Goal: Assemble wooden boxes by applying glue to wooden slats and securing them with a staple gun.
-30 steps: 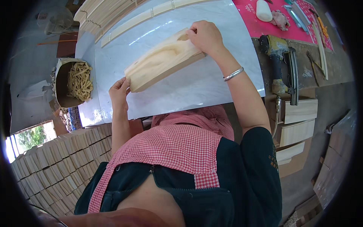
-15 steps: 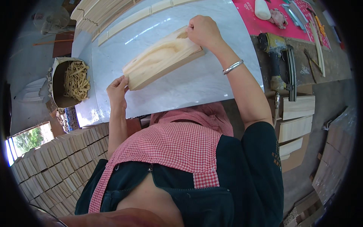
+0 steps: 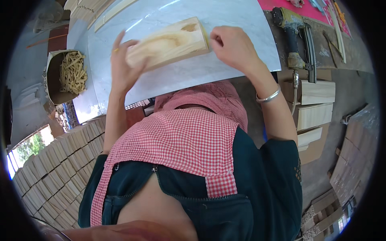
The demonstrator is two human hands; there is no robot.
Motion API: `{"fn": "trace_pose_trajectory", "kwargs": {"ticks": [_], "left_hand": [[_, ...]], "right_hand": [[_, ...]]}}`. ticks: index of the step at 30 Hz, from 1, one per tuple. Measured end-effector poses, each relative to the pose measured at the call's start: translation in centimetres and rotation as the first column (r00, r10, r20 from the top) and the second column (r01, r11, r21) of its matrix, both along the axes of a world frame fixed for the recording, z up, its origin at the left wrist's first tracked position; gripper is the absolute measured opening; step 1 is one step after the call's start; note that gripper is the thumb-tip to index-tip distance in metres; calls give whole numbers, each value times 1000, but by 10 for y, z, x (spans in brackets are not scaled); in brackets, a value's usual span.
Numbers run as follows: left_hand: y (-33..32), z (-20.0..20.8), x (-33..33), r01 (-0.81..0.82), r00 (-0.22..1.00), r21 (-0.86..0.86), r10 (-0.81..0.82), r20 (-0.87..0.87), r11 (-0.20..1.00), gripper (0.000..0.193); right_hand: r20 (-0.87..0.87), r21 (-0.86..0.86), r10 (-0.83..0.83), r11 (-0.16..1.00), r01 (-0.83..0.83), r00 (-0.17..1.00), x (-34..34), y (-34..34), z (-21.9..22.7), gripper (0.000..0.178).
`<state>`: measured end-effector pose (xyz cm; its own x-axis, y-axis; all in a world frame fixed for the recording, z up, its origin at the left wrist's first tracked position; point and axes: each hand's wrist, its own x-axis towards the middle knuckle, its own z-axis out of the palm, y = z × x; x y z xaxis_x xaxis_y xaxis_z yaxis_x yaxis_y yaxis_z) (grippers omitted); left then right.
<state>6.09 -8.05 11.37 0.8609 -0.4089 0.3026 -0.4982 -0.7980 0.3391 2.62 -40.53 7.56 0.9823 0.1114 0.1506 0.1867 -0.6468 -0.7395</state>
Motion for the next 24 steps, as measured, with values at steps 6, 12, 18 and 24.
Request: {"fn": "trace_pose_trajectory", "kwargs": {"ticks": [6, 12, 18, 24], "left_hand": [[-73, -22, 15, 217, 964, 176, -239, 115, 960, 47], [-82, -37, 24, 297, 954, -6, -297, -48, 955, 49], [-83, -39, 23, 279, 960, -75, -281, -13, 957, 48], [-83, -43, 24, 270, 963, -108, -270, 9, 957, 48]], "right_hand": [[50, -254, 34, 967, -21, 998, -20, 24, 5, 12], [99, -292, 36, 956, -6, 994, -18, 26, 1, 14], [70, -223, 68, 974, -51, 995, -15, 21, 2, 15], [64, -224, 39, 974, -24, 997, -15, 25, 3, 16]]}}
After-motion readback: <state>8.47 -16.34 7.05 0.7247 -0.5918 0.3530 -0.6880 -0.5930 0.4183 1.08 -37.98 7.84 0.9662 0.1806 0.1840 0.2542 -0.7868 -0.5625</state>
